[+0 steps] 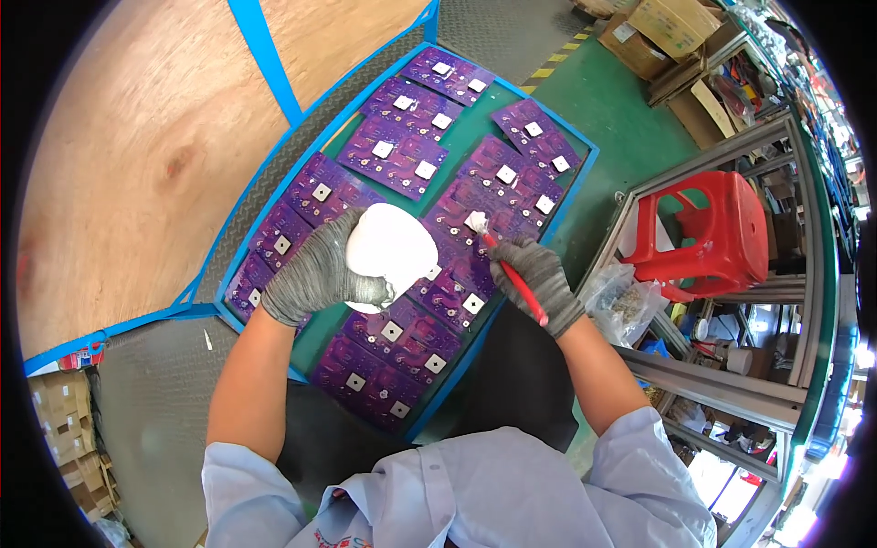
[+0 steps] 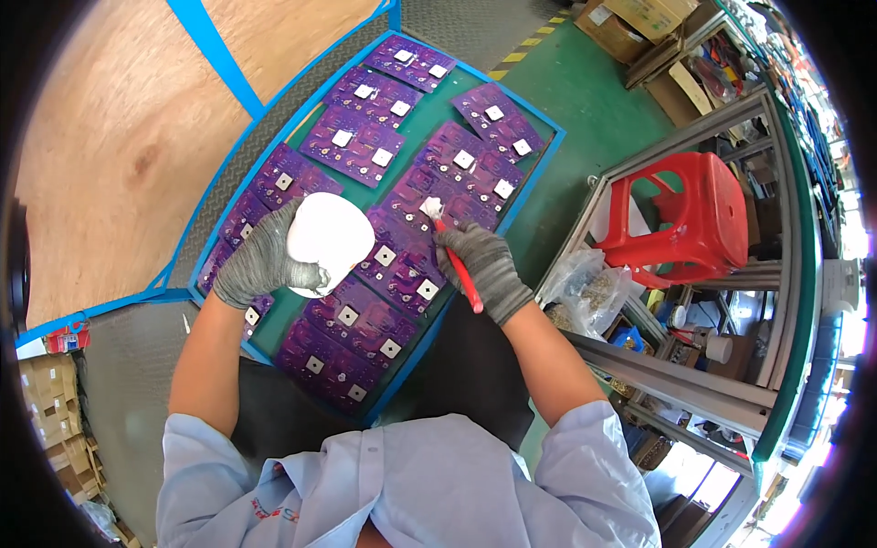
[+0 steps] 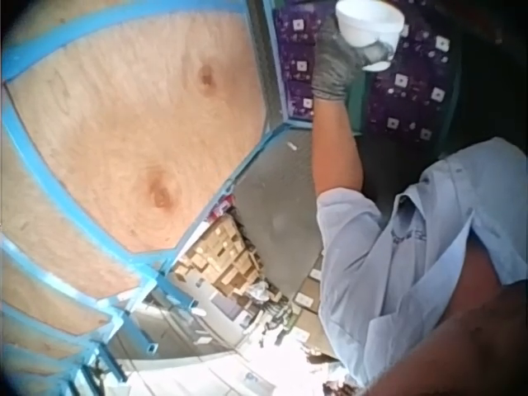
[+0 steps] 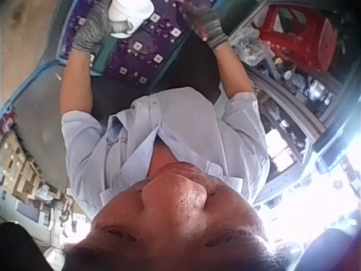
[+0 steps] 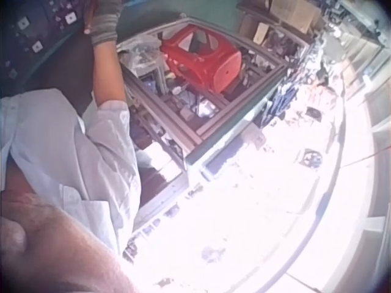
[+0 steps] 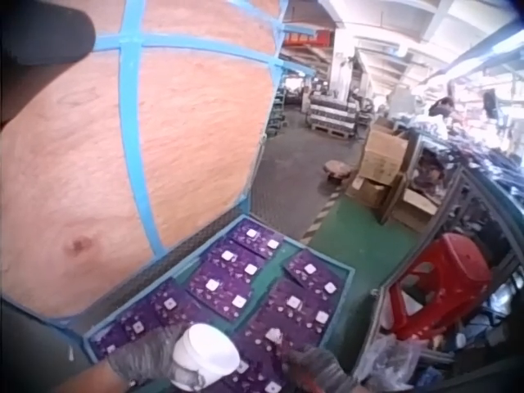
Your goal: Applying white thermal paste or adhesive to electronic components on a grid of circuit boards using a brush.
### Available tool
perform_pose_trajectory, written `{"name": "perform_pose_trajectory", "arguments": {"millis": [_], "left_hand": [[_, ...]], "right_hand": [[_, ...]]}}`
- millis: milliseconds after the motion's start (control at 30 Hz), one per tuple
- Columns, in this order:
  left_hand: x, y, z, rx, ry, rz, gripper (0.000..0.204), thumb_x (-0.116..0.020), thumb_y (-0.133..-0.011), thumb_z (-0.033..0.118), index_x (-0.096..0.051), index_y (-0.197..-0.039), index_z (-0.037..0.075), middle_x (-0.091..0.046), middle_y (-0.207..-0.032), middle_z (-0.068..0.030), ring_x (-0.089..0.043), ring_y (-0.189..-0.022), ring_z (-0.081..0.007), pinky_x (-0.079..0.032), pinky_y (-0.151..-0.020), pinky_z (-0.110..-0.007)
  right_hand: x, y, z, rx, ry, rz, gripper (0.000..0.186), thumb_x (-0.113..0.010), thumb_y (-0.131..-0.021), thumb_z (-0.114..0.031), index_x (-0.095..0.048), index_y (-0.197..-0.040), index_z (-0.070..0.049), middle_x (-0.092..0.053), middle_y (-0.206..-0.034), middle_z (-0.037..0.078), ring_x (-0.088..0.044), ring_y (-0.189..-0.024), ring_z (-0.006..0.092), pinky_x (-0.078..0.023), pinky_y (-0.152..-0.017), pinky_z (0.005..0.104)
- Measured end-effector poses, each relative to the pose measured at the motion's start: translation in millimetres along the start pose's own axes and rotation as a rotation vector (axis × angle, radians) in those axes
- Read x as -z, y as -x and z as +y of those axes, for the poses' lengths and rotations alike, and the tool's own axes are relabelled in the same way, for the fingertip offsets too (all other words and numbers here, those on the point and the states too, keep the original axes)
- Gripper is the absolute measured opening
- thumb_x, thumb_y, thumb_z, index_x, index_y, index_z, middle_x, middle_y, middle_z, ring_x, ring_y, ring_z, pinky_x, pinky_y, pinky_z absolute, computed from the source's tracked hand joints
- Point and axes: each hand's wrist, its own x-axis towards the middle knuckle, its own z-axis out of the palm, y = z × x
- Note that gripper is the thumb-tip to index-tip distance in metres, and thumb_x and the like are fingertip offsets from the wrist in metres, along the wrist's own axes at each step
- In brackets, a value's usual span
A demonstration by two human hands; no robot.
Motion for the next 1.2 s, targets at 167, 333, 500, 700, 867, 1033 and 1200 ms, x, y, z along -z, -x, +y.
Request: {"name": "perform_pose_trajectory", "arguments": {"millis": [167,333,500,700,867,1033,1200], "left_hand": [[1.7,2.5,2.7,-0.101,0.045,-0.001,0.096,-0.093,-0.056,0.035,-0.056,-0.139,0.002,-0.069,-0.125,-0.0169,-0.066,-0.117,-0.0283,-0.052,-0.103,-0.042],[4.8,5.1,7.5,-0.144,0.029,-0.016,0.099,-0.093,-0.055,0.032,-0.054,-0.141,0.003,-0.068,-0.127,-0.016,-0.065,-0.12,-0.0282,-0.051,-0.105,-0.042],[8.5,8.7,-0.4,-0.117,-0.005,-0.007,0.109,-0.094,-0.047,0.036,-0.053,-0.143,0.006,-0.066,-0.132,-0.0152,-0.063,-0.124,-0.0302,-0.049,-0.108,-0.044],[5.6,12.9,5.5,-0.144,-0.119,-0.023,0.109,-0.094,-0.051,0.032,-0.05,-0.145,0.001,-0.066,-0.129,-0.0197,-0.066,-0.121,-0.0318,-0.052,-0.105,-0.043],[3.9,5.9,15.7,-0.078,-0.139,-0.16,0.108,-0.093,-0.052,0.033,-0.05,-0.144,-0.002,-0.068,-0.124,-0.021,-0.067,-0.117,-0.0313,-0.053,-0.102,-0.041],[0.8,-1.7,8.5,-0.065,-0.085,-0.204,0.101,-0.092,-0.054,0.035,-0.053,-0.14,-0.002,-0.069,-0.121,-0.0208,-0.069,-0.113,-0.0307,-0.054,-0.1,-0.04],[1.9,-0.5,6.6,0.023,-0.116,-0.257,0.097,-0.091,-0.055,0.036,-0.055,-0.137,-0.002,-0.07,-0.119,-0.0213,-0.07,-0.111,-0.0312,-0.056,-0.098,-0.041]], "right_hand": [[10.4,6.9,-3.2,0.031,-0.041,0.057,0.024,-0.076,-0.081,-0.01,-0.074,-0.104,-0.015,-0.068,-0.09,0.01,-0.068,-0.082,0.0311,-0.057,-0.073,0.0393],[33.9,2.2,-2.2,-0.01,-0.147,0.026,0.016,-0.075,-0.084,-0.012,-0.073,-0.1,-0.008,-0.07,-0.089,0.012,-0.068,-0.081,0.0311,-0.055,-0.074,0.039],[103.3,6.7,-47.9,-0.1,-0.558,0.236,0.014,-0.076,-0.085,-0.011,-0.074,-0.099,-0.006,-0.072,-0.089,0.014,-0.07,-0.082,0.0309,-0.057,-0.076,0.04],[105.5,-15.9,-80.4,0.416,-0.46,0.151,0.028,-0.077,-0.074,-0.002,-0.074,-0.101,-0.007,-0.071,-0.093,0.013,-0.071,-0.079,0.0284,-0.06,-0.073,0.0355],[91.8,-24.2,-98.8,0.364,-0.39,-0.088,0.025,-0.075,-0.078,-0.004,-0.074,-0.102,-0.009,-0.071,-0.096,0.009,-0.072,-0.079,0.0245,-0.059,-0.068,0.0347],[101.7,-20.2,-114.4,0.284,-0.19,-0.26,0.021,-0.064,-0.096,-0.018,-0.07,-0.11,-0.004,-0.068,-0.092,0.008,-0.071,-0.072,0.0189,-0.058,-0.066,0.0313],[118.0,-21.0,-130.6,-0.36,-0.583,-0.379,0.021,-0.068,-0.094,-0.018,-0.071,-0.106,-0.001,-0.068,-0.083,0.007,-0.068,-0.066,0.0169,-0.055,-0.063,0.0303]]}}
